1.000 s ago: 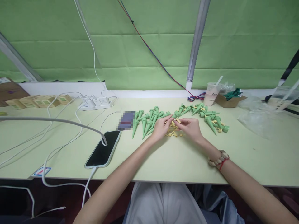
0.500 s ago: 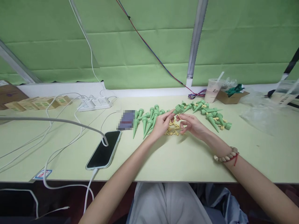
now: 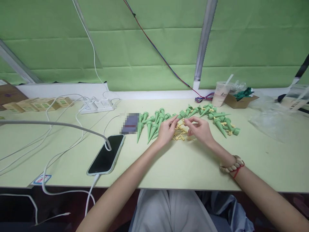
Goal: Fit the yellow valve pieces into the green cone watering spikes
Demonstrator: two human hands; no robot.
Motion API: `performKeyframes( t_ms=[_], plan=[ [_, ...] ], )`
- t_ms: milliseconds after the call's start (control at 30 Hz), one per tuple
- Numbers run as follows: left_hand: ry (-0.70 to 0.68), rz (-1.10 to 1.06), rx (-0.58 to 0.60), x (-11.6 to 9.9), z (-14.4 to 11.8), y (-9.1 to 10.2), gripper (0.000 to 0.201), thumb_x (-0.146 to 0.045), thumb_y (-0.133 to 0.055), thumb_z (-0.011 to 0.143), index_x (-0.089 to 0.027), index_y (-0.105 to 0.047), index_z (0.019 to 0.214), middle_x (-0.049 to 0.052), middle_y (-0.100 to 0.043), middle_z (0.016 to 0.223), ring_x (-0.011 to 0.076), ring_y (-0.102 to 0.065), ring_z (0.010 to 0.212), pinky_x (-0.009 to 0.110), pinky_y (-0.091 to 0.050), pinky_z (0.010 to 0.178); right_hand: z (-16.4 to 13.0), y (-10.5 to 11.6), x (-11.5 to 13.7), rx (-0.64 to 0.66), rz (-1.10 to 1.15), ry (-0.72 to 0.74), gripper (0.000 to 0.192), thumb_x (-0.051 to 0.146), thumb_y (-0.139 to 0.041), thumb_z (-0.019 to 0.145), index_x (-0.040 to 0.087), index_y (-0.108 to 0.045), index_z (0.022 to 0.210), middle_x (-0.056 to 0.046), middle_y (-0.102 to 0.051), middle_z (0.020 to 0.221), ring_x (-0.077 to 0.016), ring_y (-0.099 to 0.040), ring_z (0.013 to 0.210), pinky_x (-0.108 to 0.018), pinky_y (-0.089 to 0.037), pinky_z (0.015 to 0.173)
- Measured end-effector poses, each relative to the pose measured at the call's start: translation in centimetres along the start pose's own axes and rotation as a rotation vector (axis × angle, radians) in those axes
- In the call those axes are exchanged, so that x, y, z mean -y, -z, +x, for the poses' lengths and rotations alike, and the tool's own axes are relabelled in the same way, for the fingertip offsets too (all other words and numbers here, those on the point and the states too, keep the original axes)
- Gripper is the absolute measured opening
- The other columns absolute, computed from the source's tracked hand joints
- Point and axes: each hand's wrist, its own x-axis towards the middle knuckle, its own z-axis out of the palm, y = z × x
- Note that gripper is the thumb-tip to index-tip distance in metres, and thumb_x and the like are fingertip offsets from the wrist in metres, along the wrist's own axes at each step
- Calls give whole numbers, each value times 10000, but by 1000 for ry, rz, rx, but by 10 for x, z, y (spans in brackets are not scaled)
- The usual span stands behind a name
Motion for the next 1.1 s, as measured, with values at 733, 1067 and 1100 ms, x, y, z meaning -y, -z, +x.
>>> performKeyframes(
  t_ms=[733,1067,1100],
  plan=[
    [-28,76,87,3,-6,-5,409,-430,-351,861,-144,-643,859,15,-588,688,67,-464,585,184,-352,590,6,0,-9,39,-87,17,157,211,-632,609,128,-504,567,5,-521,509,-95,-512,436,-164,-373,403],
    [10,-14,46,-2,-3,2,340,-379,-358,865,-129,-553,989,-6,-511,644,51,-460,598,160,-362,596,6,2,-5,298,425,-390,423,487,-649,686,158,-599,946,-77,-583,999,-84,-549,558,-214,-515,445],
    [11,-12,43,-1,-3,2,342,-377,-347,870,-135,-540,1013,-7,-513,646,52,-466,605,163,-369,610,6,2,-5,338,532,-432,392,470,-639,709,172,-600,960,-68,-577,1031,-75,-551,587,-201,-525,473]
  ],
)
